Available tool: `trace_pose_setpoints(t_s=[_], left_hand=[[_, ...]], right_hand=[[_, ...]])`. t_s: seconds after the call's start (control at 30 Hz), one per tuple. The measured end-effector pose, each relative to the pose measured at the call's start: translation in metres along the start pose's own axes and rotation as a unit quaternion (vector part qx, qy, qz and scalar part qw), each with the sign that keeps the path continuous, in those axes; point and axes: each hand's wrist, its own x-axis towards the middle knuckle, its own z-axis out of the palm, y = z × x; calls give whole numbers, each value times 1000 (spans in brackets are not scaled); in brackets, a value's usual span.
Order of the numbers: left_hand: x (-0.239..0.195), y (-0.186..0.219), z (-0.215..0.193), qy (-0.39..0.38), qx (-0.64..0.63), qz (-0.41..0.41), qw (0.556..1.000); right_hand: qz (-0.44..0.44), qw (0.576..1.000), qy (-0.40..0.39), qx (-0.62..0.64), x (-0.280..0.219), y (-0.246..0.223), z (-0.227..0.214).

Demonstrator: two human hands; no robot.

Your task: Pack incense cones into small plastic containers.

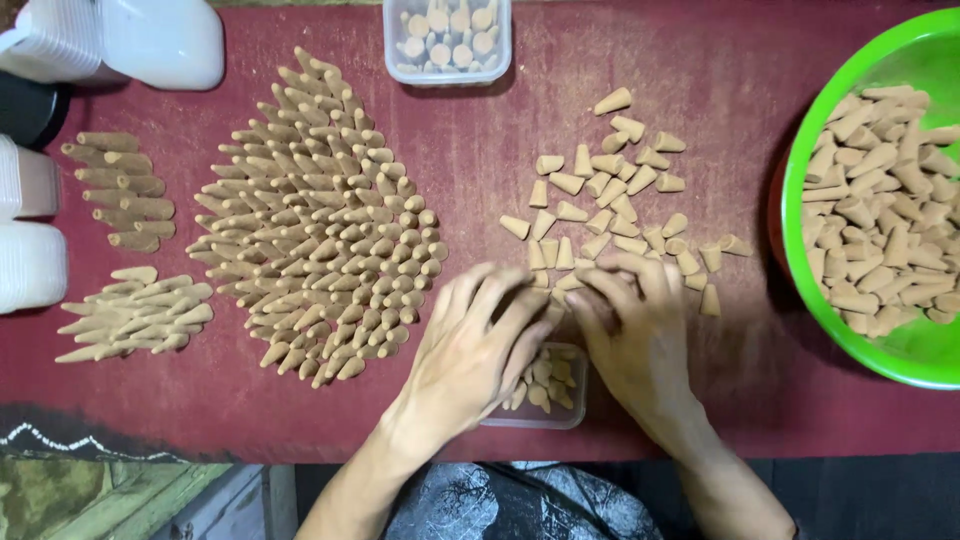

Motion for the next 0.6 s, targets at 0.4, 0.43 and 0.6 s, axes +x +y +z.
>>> trace_pose_setpoints(t_s=[0.4, 0.43, 0.6], left_hand=[[37, -14, 32, -77, 64, -35, 994], [37, -13, 32, -72, 60, -36, 995], [36, -13, 30, -105, 17, -77, 991]], right_hand=[[40, 995, 6, -93, 16, 11, 20], [50, 992, 0, -118, 16, 11, 21], [92, 982, -22, -160, 3, 24, 36]])
